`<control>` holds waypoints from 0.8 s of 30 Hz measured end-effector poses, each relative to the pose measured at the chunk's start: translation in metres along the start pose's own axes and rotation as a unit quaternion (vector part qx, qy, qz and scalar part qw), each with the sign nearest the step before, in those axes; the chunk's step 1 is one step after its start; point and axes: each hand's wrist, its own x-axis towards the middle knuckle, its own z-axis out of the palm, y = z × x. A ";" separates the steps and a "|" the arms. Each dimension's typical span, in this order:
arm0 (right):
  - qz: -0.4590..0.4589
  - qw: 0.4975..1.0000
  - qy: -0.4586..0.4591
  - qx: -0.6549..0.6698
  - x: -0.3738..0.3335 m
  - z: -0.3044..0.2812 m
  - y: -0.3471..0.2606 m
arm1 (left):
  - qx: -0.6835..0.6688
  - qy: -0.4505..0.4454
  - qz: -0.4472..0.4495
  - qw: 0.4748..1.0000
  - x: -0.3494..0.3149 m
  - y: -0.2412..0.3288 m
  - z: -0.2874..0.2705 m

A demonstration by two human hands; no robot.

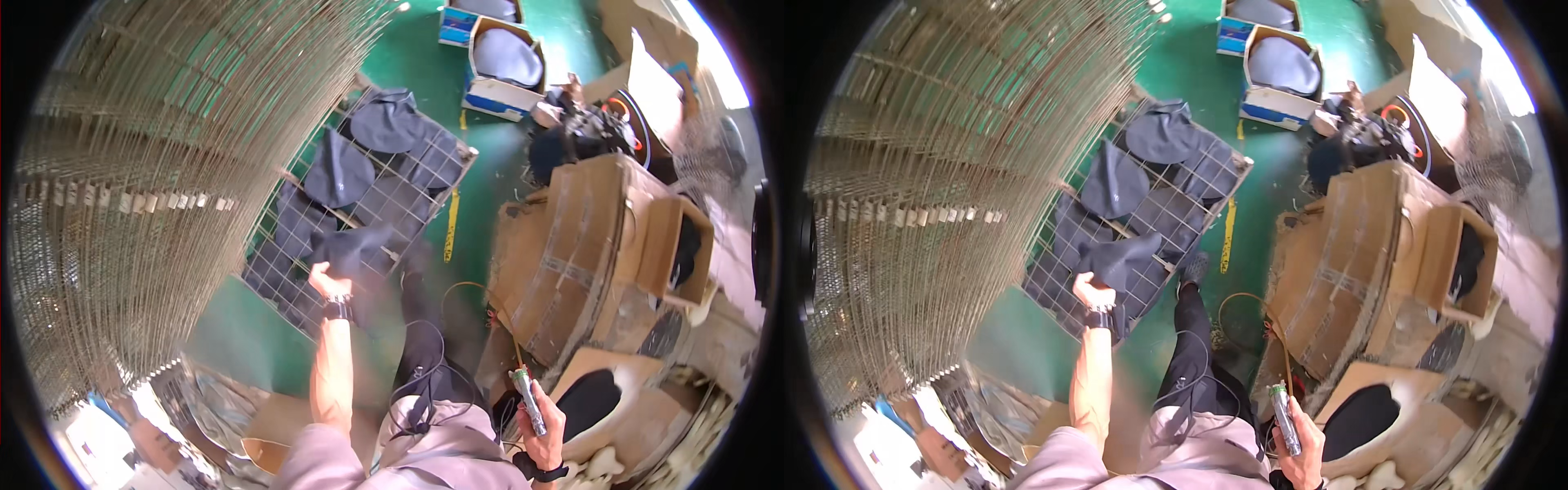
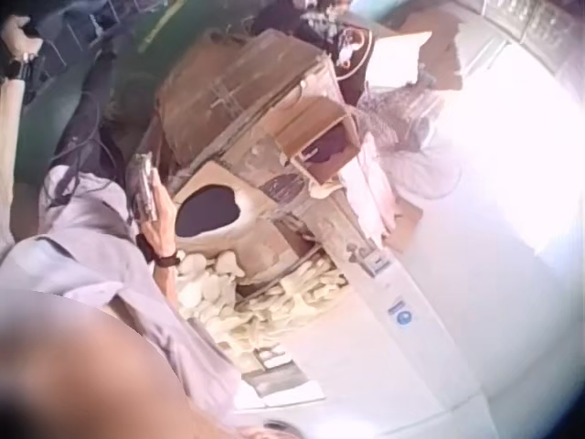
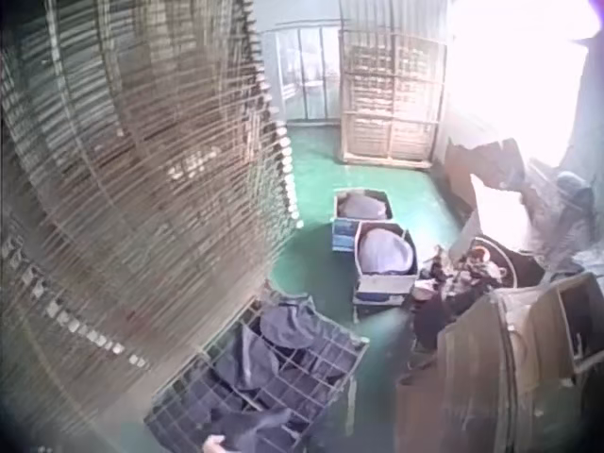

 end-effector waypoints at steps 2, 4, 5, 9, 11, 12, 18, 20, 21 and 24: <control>0.012 0.999 -0.033 -0.020 0.038 0.013 -0.008 | 0.002 0.013 0.051 0.999 0.035 0.019 0.013; 0.001 0.996 -0.077 -0.040 0.075 0.024 -0.018 | 0.008 0.064 0.082 0.995 0.092 0.052 -0.013; -0.003 0.994 -0.092 -0.052 0.090 0.031 -0.016 | -0.016 0.058 0.092 0.994 0.111 0.063 -0.015; 0.019 0.991 -0.111 -0.079 0.128 0.062 -0.034 | -0.062 -0.007 0.129 0.990 0.153 0.097 0.001; 0.030 0.989 -0.130 -0.070 0.141 0.070 -0.034 | -0.039 0.037 0.140 0.989 0.176 0.114 -0.030; 0.044 0.989 -0.128 -0.064 0.142 0.074 -0.037 | 0.002 0.070 0.135 0.988 0.185 0.114 -0.035; 0.015 0.988 -0.136 -0.072 0.133 0.061 -0.035 | 0.739 0.094 0.058 0.664 0.201 0.059 -0.154; 0.003 0.994 -0.090 -0.068 0.106 0.061 -0.045 | 0.726 -0.077 0.083 0.678 0.156 -0.012 -0.132; 0.002 0.996 -0.086 -0.032 0.096 0.054 -0.040 | 0.731 -0.105 0.018 0.674 0.145 -0.035 -0.150; 0.031 0.999 -0.002 0.010 0.041 0.039 -0.026 | 0.762 -0.272 -0.058 0.585 0.047 -0.129 -0.081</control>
